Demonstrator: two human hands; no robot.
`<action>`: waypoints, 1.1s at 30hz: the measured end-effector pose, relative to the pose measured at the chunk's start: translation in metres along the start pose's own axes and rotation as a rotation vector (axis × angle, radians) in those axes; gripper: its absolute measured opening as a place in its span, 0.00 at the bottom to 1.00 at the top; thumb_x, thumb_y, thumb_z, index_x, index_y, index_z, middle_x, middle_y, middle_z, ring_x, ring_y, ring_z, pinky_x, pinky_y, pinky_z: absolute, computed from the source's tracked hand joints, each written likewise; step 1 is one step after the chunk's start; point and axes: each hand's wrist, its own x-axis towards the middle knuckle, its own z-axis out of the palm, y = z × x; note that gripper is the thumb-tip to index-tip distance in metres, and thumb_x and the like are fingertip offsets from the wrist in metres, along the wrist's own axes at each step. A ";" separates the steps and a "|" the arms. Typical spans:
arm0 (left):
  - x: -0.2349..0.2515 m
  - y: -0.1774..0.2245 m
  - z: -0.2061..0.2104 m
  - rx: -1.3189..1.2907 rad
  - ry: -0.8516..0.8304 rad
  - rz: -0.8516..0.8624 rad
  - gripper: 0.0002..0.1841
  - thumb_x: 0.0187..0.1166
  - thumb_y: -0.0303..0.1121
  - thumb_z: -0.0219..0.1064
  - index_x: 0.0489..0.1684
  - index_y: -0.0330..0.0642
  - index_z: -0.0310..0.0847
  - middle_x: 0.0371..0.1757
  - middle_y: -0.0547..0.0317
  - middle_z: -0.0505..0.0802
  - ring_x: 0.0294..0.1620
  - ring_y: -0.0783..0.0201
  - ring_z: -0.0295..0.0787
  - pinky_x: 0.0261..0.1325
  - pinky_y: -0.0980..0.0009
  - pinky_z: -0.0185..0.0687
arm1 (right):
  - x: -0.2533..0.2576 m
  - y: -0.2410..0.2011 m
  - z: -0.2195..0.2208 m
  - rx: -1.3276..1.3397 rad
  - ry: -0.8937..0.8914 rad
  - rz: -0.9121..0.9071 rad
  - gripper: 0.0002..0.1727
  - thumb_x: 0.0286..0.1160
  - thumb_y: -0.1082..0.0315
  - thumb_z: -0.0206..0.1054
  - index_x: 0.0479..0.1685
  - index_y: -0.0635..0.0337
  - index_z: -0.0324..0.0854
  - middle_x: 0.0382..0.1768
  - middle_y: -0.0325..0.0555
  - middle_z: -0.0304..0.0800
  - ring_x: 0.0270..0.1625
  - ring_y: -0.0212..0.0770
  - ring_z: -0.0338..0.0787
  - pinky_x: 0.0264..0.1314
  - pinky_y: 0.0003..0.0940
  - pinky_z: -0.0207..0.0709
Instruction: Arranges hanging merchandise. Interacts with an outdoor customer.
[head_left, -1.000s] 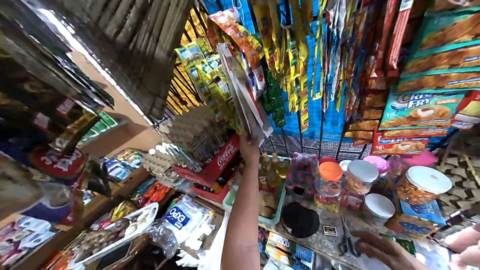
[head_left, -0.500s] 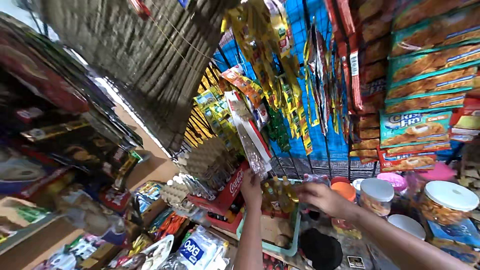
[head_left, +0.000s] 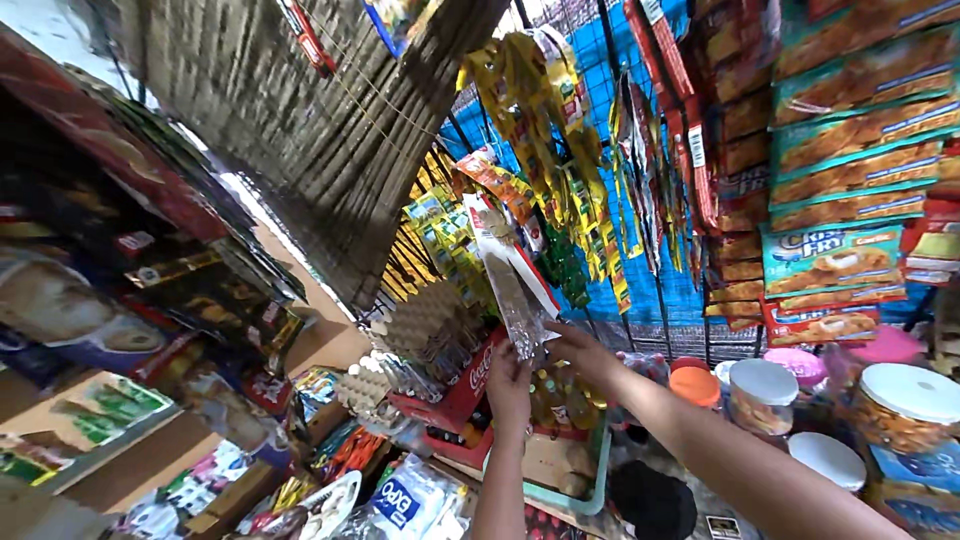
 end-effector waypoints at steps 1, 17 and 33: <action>-0.001 0.000 0.001 0.001 0.000 0.009 0.30 0.76 0.18 0.67 0.80 0.27 0.65 0.62 0.42 0.91 0.60 0.61 0.91 0.65 0.65 0.87 | -0.001 0.000 0.002 0.008 -0.002 -0.005 0.28 0.90 0.63 0.57 0.87 0.58 0.64 0.67 0.56 0.85 0.62 0.47 0.89 0.62 0.44 0.84; -0.007 0.016 0.006 0.035 -0.094 0.138 0.26 0.79 0.21 0.65 0.78 0.25 0.70 0.65 0.39 0.89 0.63 0.61 0.90 0.68 0.66 0.85 | -0.002 -0.003 -0.002 -0.337 0.130 -0.398 0.36 0.71 0.67 0.76 0.84 0.52 0.72 0.81 0.59 0.68 0.61 0.45 0.89 0.56 0.36 0.88; -0.008 0.009 0.005 0.007 -0.056 0.095 0.23 0.81 0.21 0.62 0.76 0.27 0.72 0.67 0.41 0.88 0.61 0.61 0.90 0.65 0.65 0.86 | 0.003 -0.015 -0.025 -0.056 0.146 -0.399 0.19 0.91 0.65 0.54 0.68 0.65 0.83 0.61 0.51 0.90 0.56 0.38 0.93 0.62 0.35 0.88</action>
